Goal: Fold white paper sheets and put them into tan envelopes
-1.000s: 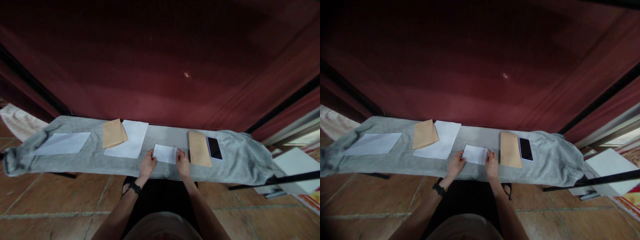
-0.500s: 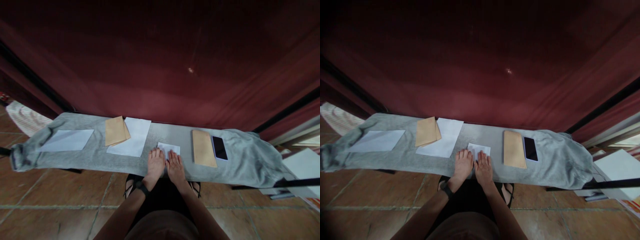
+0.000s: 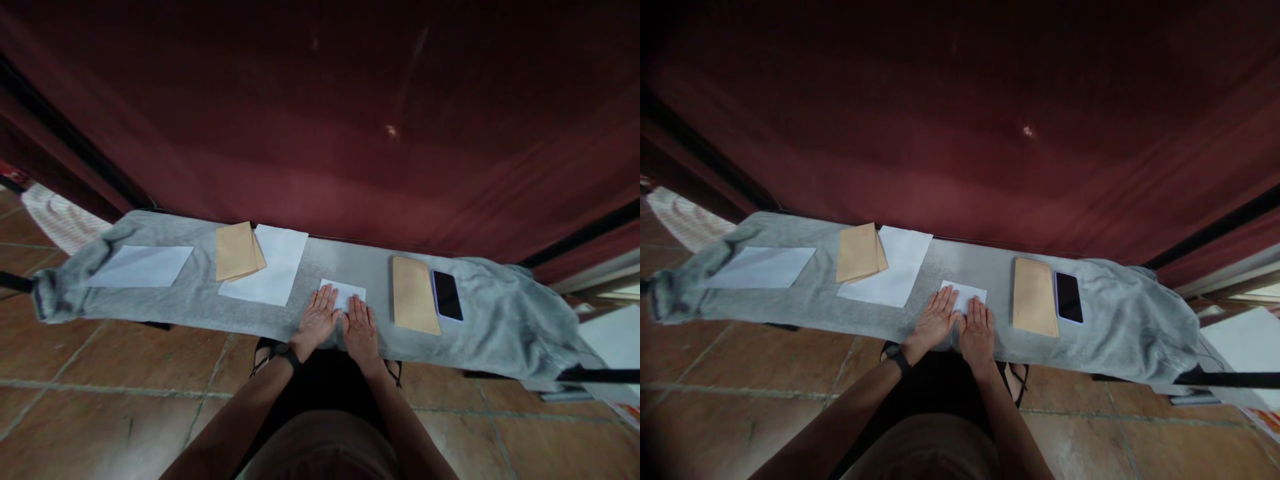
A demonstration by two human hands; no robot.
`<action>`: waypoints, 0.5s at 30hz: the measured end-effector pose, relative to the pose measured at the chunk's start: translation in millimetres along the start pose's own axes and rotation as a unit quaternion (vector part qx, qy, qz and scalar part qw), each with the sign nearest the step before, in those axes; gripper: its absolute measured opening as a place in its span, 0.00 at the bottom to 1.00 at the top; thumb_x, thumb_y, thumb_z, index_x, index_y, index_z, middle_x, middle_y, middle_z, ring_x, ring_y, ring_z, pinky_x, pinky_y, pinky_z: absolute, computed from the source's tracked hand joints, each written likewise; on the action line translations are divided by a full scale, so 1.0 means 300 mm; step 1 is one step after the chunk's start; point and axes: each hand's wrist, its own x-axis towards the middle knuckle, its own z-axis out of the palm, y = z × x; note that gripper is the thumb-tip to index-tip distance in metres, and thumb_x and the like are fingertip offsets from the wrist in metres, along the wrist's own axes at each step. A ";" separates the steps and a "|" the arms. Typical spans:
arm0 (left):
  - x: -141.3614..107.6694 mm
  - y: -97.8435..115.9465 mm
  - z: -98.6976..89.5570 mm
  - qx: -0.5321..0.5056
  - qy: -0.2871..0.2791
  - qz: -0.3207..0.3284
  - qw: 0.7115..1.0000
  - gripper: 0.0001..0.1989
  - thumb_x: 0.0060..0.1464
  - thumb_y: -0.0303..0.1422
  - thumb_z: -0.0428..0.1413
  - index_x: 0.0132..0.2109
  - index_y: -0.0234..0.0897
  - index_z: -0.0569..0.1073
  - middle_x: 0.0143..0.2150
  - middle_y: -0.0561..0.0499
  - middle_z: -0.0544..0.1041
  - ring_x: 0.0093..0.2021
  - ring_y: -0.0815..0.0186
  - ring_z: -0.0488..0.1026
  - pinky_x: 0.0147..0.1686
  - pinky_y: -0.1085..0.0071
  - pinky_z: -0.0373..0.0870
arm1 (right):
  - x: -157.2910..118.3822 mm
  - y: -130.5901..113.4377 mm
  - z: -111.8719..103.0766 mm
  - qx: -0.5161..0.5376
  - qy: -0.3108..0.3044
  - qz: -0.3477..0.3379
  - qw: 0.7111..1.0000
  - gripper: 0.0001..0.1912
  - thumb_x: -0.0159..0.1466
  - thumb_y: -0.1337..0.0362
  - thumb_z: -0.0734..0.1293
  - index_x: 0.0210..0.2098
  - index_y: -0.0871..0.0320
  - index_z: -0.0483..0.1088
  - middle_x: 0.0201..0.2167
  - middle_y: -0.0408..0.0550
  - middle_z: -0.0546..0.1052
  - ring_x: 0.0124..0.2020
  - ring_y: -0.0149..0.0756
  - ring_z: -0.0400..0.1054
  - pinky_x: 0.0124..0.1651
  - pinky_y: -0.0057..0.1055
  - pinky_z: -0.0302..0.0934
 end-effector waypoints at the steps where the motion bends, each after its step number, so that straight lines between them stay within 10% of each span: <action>1: -0.001 0.004 -0.001 0.002 0.001 -0.002 1.000 0.30 0.71 0.42 0.42 0.72 0.32 0.58 0.75 0.39 0.55 0.75 0.54 0.52 0.72 0.52 0.49 | -0.002 0.012 -0.002 -0.006 0.003 0.002 1.000 0.27 0.76 0.62 0.51 0.69 0.67 0.59 0.71 0.63 0.60 0.71 0.48 0.56 0.70 0.51 0.50; 9: 0.010 0.023 -0.024 0.003 -0.018 0.047 0.999 0.29 0.71 0.39 0.39 0.71 0.27 0.59 0.74 0.39 0.57 0.75 0.57 0.51 0.74 0.56 0.45 | -0.002 0.124 -0.007 -0.009 0.036 0.045 0.998 0.27 0.76 0.62 0.50 0.69 0.68 0.59 0.67 0.67 0.66 0.69 0.52 0.58 0.68 0.54 0.53; 15: 0.028 0.029 -0.012 -0.014 -0.037 0.058 0.998 0.30 0.68 0.35 0.39 0.72 0.26 0.57 0.74 0.38 0.57 0.76 0.56 0.48 0.74 0.52 0.43 | 0.066 0.056 0.007 0.049 0.004 -0.021 0.999 0.29 0.76 0.61 0.50 0.70 0.71 0.56 0.71 0.66 0.60 0.72 0.48 0.52 0.72 0.50 0.48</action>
